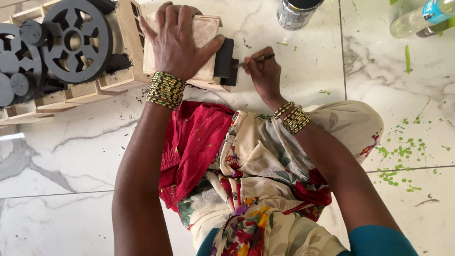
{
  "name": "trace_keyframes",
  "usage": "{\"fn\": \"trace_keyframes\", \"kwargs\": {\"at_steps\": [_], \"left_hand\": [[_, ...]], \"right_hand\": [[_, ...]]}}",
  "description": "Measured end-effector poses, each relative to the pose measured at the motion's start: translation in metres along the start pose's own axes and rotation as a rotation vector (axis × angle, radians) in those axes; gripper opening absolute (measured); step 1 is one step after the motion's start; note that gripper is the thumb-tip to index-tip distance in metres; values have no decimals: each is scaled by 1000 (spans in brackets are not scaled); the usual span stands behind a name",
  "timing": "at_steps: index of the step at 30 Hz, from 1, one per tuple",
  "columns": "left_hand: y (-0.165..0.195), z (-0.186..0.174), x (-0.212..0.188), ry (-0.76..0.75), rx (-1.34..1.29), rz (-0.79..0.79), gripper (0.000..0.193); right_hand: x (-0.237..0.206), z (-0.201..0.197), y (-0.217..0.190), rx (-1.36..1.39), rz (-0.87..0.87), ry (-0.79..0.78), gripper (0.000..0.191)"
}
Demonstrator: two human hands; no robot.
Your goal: The person sits on the floor and uses a brush to apply black paint to wooden toy bus models, coating the roof, sides and wheel sections of each toy, dipping the brush into a paint can between items, and finally picks up a red-painted toy bus.
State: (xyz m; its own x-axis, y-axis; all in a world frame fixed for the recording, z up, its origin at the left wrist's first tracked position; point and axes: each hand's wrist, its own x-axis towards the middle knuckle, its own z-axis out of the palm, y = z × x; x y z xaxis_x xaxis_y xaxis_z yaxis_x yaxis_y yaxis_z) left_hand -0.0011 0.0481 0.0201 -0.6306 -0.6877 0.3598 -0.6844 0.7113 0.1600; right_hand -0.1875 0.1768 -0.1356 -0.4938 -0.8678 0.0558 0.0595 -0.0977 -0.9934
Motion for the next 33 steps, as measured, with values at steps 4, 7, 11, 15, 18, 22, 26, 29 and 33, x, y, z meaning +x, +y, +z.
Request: {"fn": "trace_keyframes", "kwargs": {"at_steps": [4,7,11,15,18,22,26,29,33], "left_hand": [[0,-1,1,-20,8,11,70],[0,0,2,-9,9,18,71],[-1,1,1,-32,0,-2,71],[-1,2,0,-3,0,20,70],[-2,4,1,-10,-10,15,71],[-3,5,1,-9,-8,21,71],[-2,5,1,-22,-6,8,72],[-1,4,3,-26,-9,1,73],[0,4,2,-39,-13,-13,71]], "right_hand": [[5,4,-4,-66,-68,37,19],[-6,8,-8,-180,-89,-18,18],[-21,11,-15,-215,-171,-106,19],[-19,13,-23,-255,-118,-99,20],[-14,12,-30,-300,-134,-106,21],[-15,6,-33,-351,-158,-53,20],[-16,6,-28,-281,-176,-110,20],[-6,8,-20,-258,-173,-54,19],[13,4,-11,-98,-117,29,18]]}}
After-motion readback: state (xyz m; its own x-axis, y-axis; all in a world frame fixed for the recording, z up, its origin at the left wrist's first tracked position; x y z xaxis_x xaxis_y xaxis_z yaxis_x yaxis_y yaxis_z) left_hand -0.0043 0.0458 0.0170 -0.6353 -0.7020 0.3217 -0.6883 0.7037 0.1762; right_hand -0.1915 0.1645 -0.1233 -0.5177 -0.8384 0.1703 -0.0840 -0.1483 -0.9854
